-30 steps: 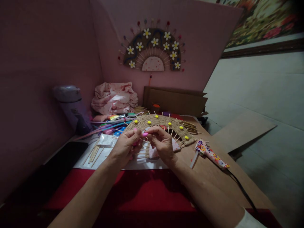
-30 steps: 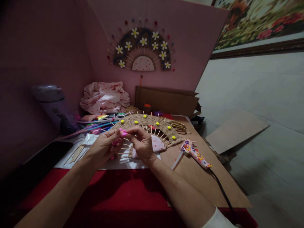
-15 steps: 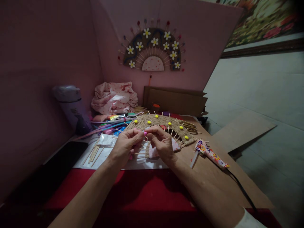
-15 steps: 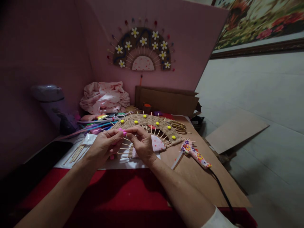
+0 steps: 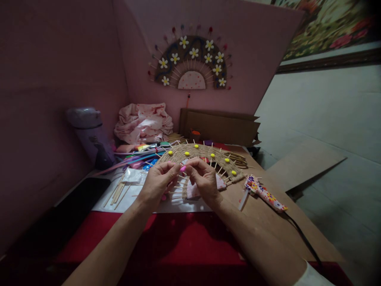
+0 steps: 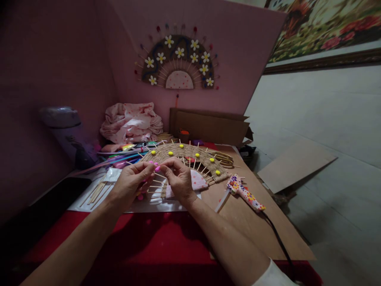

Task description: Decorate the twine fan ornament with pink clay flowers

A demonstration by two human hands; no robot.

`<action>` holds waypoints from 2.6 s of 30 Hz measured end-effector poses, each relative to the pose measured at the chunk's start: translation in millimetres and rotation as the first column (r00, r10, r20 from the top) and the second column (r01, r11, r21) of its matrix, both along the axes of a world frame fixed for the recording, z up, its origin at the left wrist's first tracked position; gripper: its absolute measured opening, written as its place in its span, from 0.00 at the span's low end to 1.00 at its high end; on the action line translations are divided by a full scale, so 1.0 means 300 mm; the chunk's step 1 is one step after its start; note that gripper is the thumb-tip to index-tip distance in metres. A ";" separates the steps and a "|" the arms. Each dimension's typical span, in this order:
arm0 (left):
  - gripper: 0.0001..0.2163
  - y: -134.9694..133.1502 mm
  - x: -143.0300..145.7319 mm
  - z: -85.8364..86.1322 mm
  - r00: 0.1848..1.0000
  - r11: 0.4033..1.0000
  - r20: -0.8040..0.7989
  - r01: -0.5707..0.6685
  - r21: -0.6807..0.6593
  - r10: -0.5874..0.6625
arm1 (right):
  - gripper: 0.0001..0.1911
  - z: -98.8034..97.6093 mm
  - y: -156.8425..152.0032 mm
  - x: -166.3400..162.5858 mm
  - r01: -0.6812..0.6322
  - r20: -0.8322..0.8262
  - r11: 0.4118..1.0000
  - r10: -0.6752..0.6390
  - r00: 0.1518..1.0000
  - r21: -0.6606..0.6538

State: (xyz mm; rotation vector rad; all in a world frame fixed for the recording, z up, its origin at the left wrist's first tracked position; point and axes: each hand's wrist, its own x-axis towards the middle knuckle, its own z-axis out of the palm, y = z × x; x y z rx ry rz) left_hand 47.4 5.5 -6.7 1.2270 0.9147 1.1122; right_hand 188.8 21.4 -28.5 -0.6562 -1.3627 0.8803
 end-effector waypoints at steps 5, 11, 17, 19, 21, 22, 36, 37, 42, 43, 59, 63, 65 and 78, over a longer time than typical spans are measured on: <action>0.14 0.000 -0.004 0.003 0.998 0.998 0.033 0.054 -0.018 -0.053 | 0.07 -0.004 0.001 0.002 0.013 0.031 1.000 -0.014 0.999 0.019; 0.12 0.025 -0.023 0.014 0.945 0.934 -0.004 -0.323 0.150 0.327 | 0.07 -0.016 0.010 0.007 0.091 0.066 0.995 -0.094 0.993 0.044; 0.04 0.034 -0.040 -0.012 0.574 0.634 -0.375 -0.355 0.687 0.728 | 0.06 -0.017 0.003 0.009 0.258 0.374 0.933 -0.338 0.864 0.249; 0.05 0.031 -0.034 -0.022 0.343 0.598 -0.519 -0.188 0.779 0.783 | 0.06 -0.018 -0.002 0.007 0.277 0.456 0.909 -0.399 0.795 0.313; 0.06 0.029 -0.026 -0.031 0.164 0.594 -0.580 -0.051 0.803 0.798 | 0.05 -0.021 -0.003 0.006 0.278 0.531 0.894 -0.434 0.728 0.351; 0.07 0.029 -0.023 -0.034 0.106 0.594 -0.590 -0.007 0.805 0.801 | 0.04 -0.023 -0.003 0.006 0.275 0.563 0.890 -0.445 0.696 0.363; 0.08 0.039 -0.013 -0.051 -0.020 0.558 -0.560 0.129 0.820 0.828 | 0.07 -0.043 0.007 0.006 0.267 0.798 0.872 -0.484 0.359 0.409; 0.08 0.040 -0.012 -0.052 -0.024 0.559 -0.561 0.133 0.818 0.827 | 0.08 -0.043 0.007 0.007 0.272 0.804 0.870 -0.487 0.341 0.412; 0.08 0.043 -0.008 -0.051 -0.034 0.566 -0.567 0.138 0.813 0.823 | 0.08 -0.042 0.010 0.007 0.296 0.814 0.865 -0.488 0.315 0.404; 0.08 0.044 -0.008 -0.051 -0.032 0.565 -0.567 0.137 0.814 0.823 | 0.06 -0.040 0.012 0.007 0.306 0.812 0.863 -0.491 0.317 0.402; 0.08 0.051 -0.006 -0.056 -0.008 0.556 -0.560 0.134 0.820 0.828 | 0.09 -0.031 0.062 -0.003 0.234 0.842 0.880 -0.467 0.271 0.413; 0.09 0.049 -0.002 -0.053 -0.011 0.567 -0.570 0.130 0.814 0.821 | 0.10 -0.032 0.063 0.000 0.230 0.840 0.888 -0.454 0.298 0.398; 0.09 0.048 0.001 -0.050 -0.015 0.575 -0.578 0.128 0.808 0.816 | 0.10 -0.033 0.062 0.001 0.229 0.836 0.889 -0.453 0.309 0.396; 0.10 0.021 -0.029 -0.023 0.099 0.490 -0.499 0.100 0.866 0.861 | 0.09 -0.032 0.059 0.000 0.249 0.818 0.875 -0.478 0.320 0.414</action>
